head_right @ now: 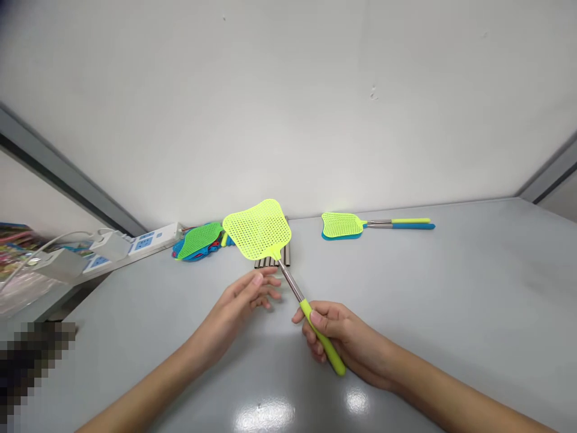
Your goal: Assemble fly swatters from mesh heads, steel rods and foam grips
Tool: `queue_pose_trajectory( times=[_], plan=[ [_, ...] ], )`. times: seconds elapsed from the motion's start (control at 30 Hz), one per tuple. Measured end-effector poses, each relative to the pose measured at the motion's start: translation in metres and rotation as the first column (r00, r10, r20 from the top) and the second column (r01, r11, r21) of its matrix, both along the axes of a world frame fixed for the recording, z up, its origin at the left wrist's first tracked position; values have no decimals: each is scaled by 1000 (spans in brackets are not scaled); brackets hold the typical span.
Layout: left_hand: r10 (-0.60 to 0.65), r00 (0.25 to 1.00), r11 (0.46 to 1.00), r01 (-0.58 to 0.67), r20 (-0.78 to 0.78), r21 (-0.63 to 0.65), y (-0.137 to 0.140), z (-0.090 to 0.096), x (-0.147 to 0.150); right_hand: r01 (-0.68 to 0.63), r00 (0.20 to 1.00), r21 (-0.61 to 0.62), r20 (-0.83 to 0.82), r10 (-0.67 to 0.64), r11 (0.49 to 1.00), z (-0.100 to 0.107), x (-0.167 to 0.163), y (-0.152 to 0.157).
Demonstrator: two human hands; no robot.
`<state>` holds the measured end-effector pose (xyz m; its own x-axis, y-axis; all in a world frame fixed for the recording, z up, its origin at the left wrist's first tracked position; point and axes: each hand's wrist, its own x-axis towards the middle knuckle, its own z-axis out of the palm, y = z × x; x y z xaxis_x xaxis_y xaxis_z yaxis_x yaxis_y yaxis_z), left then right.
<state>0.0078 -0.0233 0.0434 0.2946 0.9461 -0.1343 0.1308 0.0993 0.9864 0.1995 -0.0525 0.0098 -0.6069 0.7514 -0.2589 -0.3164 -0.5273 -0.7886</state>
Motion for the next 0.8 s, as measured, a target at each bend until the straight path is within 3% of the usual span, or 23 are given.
queue_pose_trajectory(
  times=[0.1,0.2,0.37,0.5,0.6,0.73,0.8],
  plan=[
    [8,987,998,2,161,-62,6,4,2,-4,999,-19,-47,3,1000,0,-4,-4],
    [-4,984,994,24,181,-110,6,3,8,-30,996,-56,-83,26,998,3,-6,-6],
    [-23,961,990,61,277,-129,6,-2,18,-31,999,-113,18,33,993,8,-8,-7],
    [-57,909,976,138,414,-168,4,3,23,-20,999,-85,42,24,996,7,-9,-8],
    [28,872,967,101,489,-235,2,6,31,13,999,-63,41,-11,998,5,-11,-9],
    [263,761,926,-27,593,-377,5,7,49,79,996,-30,43,-78,996,2,-14,-9],
    [302,734,914,-42,608,-404,6,8,57,97,995,-25,28,-96,995,2,-14,-9]
  ],
)
